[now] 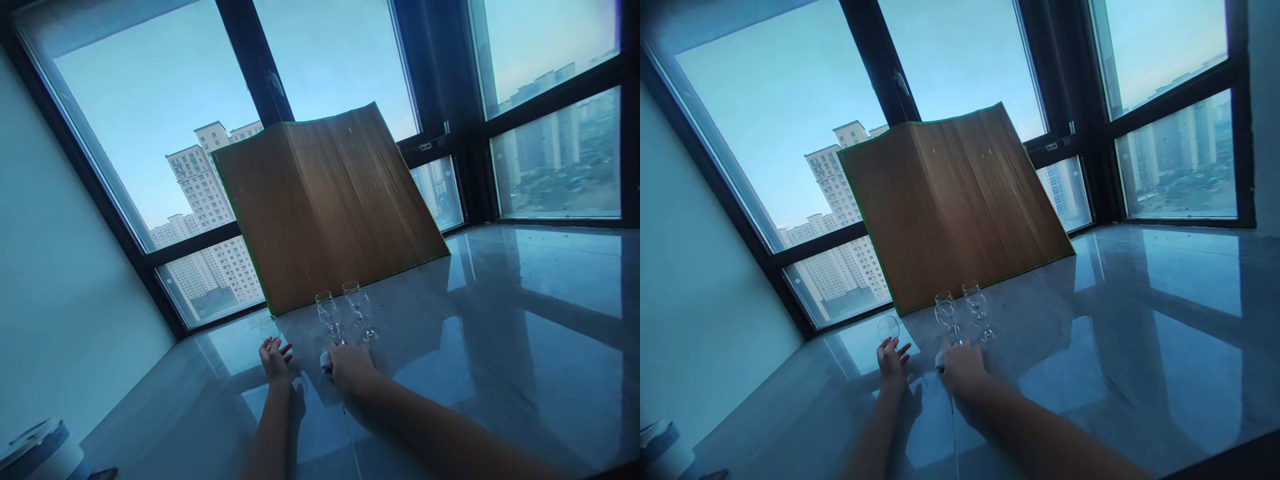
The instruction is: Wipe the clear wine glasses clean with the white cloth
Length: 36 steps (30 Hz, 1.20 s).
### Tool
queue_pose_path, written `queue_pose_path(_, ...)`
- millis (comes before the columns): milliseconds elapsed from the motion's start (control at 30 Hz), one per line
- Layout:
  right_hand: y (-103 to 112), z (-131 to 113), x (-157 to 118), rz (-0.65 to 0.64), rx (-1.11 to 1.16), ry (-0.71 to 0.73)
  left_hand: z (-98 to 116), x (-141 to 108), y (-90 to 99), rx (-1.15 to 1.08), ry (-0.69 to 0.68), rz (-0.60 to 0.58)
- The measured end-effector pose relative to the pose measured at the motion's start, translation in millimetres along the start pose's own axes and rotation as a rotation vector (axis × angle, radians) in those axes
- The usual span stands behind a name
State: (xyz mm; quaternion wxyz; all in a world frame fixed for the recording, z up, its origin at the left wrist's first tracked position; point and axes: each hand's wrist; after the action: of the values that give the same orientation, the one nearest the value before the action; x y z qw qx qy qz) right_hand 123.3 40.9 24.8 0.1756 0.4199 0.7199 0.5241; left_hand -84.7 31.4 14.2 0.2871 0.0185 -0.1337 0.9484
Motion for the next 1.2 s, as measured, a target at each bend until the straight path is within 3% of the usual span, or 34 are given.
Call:
queue_pose_path(467,1.9,0.4,-0.3,0.046,-0.020,-0.037,-2.0,-12.8,-11.6,0.095,0.014,-0.132)
queue_pose_path(800,-7.4,-0.5,2.0,0.099,-0.021,0.070,-3.0,-13.7,-14.1,0.125,-0.008,-0.130)
queue_pose_path(1200,10.5,-6.5,-2.4,0.052,0.092,0.210,-4.2,-12.8,-15.1,0.147,-0.046,-0.111)
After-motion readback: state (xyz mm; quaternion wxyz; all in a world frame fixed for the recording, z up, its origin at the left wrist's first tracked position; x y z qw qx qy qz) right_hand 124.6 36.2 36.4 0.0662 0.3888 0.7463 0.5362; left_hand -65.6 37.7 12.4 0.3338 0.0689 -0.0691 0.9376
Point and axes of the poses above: each hand's wrist, its own x-axis towards the middle knuckle, its own y-axis out of the back of the hand, z = x × y, and after that the axes turned 4 degrees about -z, right-handed
